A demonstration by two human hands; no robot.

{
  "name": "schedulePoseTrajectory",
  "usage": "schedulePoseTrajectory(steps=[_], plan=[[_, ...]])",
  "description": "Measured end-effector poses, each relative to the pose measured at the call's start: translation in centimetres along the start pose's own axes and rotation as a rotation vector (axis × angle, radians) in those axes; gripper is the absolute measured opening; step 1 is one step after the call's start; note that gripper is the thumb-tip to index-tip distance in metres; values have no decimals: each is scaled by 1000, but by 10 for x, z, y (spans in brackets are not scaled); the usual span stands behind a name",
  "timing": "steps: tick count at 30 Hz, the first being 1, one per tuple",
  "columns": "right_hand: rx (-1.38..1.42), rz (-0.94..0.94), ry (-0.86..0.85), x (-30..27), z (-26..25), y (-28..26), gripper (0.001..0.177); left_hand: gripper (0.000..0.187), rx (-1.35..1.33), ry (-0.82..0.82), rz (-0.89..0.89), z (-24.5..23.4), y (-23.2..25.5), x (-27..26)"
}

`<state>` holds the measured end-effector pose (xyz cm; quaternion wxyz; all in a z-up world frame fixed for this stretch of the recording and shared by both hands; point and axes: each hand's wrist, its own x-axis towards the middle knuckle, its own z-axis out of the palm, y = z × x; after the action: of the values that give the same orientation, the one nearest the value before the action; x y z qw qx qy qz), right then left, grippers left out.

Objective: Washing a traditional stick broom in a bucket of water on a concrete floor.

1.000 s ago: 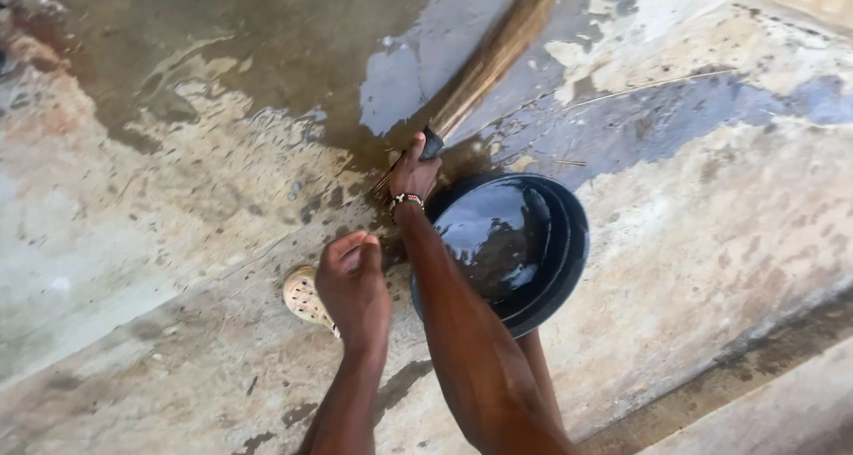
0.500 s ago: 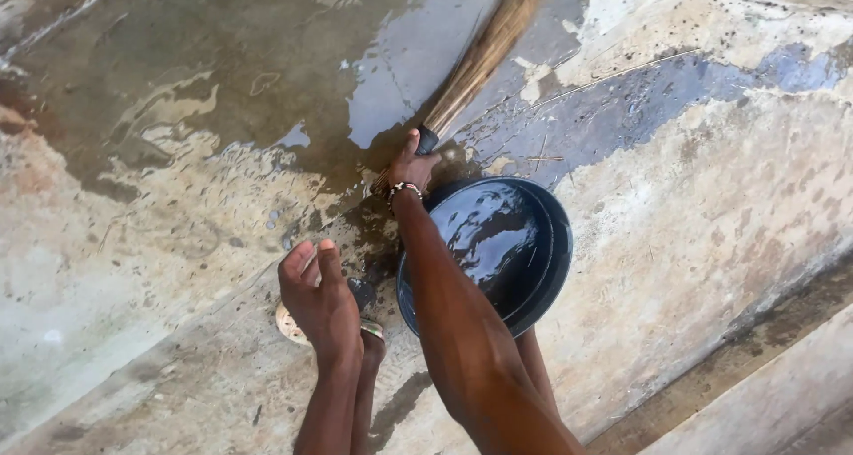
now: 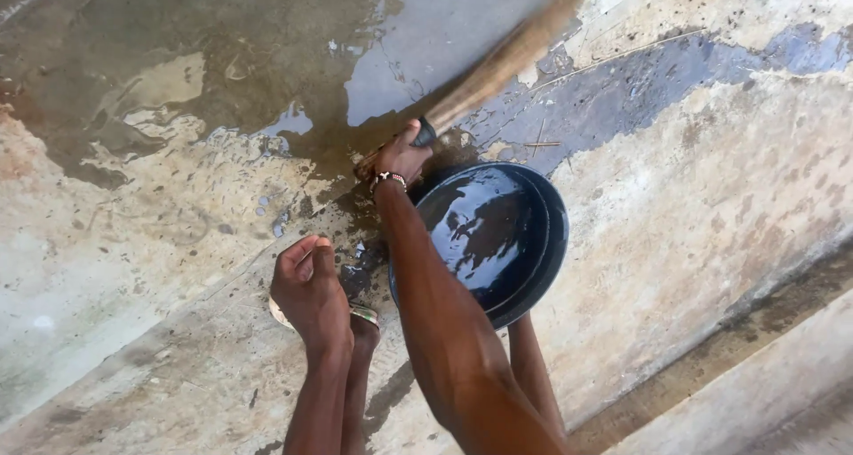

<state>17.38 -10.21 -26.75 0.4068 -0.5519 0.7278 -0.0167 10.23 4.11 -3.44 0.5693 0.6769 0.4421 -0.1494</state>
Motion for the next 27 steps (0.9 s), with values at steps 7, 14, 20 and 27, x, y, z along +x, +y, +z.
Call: schedulePoseTrajectory(steps=[7,14,20,27], plan=[[545,10,-95,-73,-31,-68,51,25,-45,-47,-66,2,-10,-13],[25,-194,-250,-46,14,-26,61,23,9,-6,-128,2,3,-21],[-100,75,-33,-65,3,35,75,19,-20,47,12,-3,-26,-9],[82,-126,-326,-151,-63,9,67,15,-5,120,-124,-9,-17,-24]])
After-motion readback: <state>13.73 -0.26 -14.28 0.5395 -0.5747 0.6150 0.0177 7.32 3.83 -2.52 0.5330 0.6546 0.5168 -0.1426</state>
